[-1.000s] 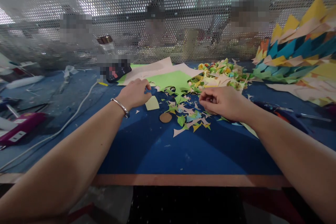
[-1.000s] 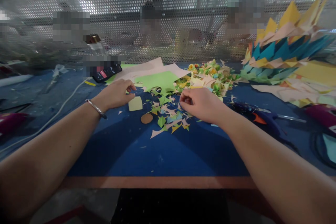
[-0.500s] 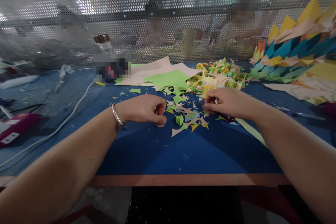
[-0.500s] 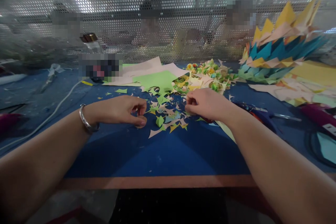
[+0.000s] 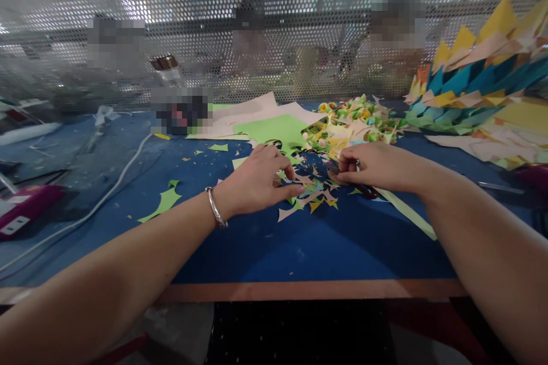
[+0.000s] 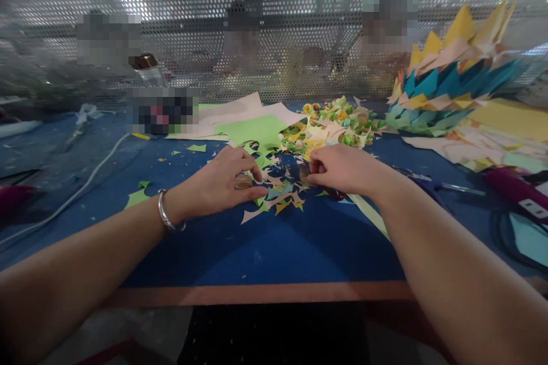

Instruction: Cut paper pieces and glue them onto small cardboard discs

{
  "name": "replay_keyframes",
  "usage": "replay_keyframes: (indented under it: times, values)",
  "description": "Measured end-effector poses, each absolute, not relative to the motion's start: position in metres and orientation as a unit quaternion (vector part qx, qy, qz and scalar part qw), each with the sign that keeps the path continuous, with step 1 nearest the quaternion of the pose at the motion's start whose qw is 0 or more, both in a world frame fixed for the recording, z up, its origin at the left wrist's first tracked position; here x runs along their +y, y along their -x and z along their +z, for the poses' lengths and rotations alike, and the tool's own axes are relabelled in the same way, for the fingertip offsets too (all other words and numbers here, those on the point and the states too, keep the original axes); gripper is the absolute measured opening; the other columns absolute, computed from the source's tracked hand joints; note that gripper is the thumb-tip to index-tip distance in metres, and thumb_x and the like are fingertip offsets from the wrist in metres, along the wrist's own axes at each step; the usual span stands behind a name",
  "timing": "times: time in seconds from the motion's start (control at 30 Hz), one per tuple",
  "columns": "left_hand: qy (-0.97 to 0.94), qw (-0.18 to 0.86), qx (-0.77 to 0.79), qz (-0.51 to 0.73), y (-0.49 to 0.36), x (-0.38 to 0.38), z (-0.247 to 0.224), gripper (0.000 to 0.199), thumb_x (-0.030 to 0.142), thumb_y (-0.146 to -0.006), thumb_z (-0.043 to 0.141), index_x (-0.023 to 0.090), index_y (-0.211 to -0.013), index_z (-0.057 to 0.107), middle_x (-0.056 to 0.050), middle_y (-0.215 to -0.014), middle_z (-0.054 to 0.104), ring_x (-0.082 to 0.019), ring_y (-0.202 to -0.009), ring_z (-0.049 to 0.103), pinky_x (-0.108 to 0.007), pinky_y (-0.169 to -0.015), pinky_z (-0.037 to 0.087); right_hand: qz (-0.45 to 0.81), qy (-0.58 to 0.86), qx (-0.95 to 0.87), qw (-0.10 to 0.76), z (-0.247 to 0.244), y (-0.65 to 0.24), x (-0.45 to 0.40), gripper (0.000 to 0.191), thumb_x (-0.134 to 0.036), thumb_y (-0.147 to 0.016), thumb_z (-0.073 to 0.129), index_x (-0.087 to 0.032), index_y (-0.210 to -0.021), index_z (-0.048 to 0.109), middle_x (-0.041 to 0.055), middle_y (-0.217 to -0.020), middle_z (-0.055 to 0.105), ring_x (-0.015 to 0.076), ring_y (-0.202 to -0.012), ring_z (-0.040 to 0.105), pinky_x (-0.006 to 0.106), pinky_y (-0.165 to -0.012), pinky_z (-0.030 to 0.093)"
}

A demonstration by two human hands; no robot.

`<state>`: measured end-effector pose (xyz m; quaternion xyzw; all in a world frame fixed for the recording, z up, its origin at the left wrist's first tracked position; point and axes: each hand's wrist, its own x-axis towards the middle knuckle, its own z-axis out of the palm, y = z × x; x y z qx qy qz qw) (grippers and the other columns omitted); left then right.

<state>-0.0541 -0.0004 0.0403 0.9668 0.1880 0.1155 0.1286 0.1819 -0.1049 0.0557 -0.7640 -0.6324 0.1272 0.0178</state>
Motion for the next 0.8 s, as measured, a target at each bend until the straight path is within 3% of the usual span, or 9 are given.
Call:
replay_keyframes:
  times: [0.13,0.33,0.5,0.63,0.8]
  values:
    - [-0.972,0.147,0.146,0.110,0.050,-0.009,0.038,0.015,0.032,-0.083,0.062,0.018,-0.081,0.066,-0.007,-0.092,0.063,-0.023,-0.094,0.053,-0.038,-0.091,0.040,0.103,0.759,-0.643,0.002,0.058,-0.183,-0.106,0.008,-0.029,-0.084,0.061,-0.022,-0.083,0.062,0.0035,-0.079,0.070,0.0186,-0.067,0.061,0.030,-0.059,0.038]
    - [-0.937,0.252,0.221,0.095,0.055,-0.005,0.049,0.003,0.021,-0.077,0.058,0.018,-0.075,0.059,-0.001,-0.070,0.062,-0.013,-0.063,0.053,-0.027,-0.061,0.039,0.111,0.763,-0.637,-0.005,0.060,-0.185,-0.107,0.015,-0.036,-0.085,0.061,-0.022,-0.083,0.062,0.0042,-0.077,0.070,0.0195,-0.066,0.062,0.031,-0.058,0.037]
    - [-0.936,0.294,0.190,-0.022,0.062,0.004,0.057,0.013,0.030,-0.081,0.061,0.018,-0.077,0.062,-0.001,-0.069,0.062,-0.012,-0.060,0.053,-0.025,-0.058,0.038,0.118,0.776,-0.619,-0.033,0.059,-0.185,-0.106,0.015,-0.031,-0.084,0.058,-0.022,-0.072,0.058,0.0031,-0.062,0.066,0.0194,-0.058,0.061,0.032,-0.056,0.037]
    - [-0.927,0.322,0.158,-0.110,0.068,0.012,0.064,0.029,0.047,-0.085,0.062,0.018,-0.083,0.066,-0.001,-0.070,0.062,-0.013,-0.062,0.053,-0.024,-0.056,0.037,0.076,0.788,-0.610,-0.037,0.056,-0.188,-0.104,0.015,-0.030,-0.080,0.060,-0.023,-0.069,0.054,0.0035,-0.067,0.067,0.0198,-0.061,0.059,0.032,-0.054,0.035]
    - [-0.924,0.327,0.184,-0.076,0.072,0.028,0.067,0.034,0.051,-0.086,0.061,0.018,-0.082,0.067,-0.001,-0.071,0.065,-0.014,-0.064,0.055,-0.025,-0.059,0.039,0.035,0.779,-0.625,0.022,0.048,-0.201,-0.100,0.017,-0.030,-0.079,0.059,-0.023,-0.065,0.053,0.0024,-0.063,0.062,0.0184,-0.060,0.054,0.031,-0.055,0.032]
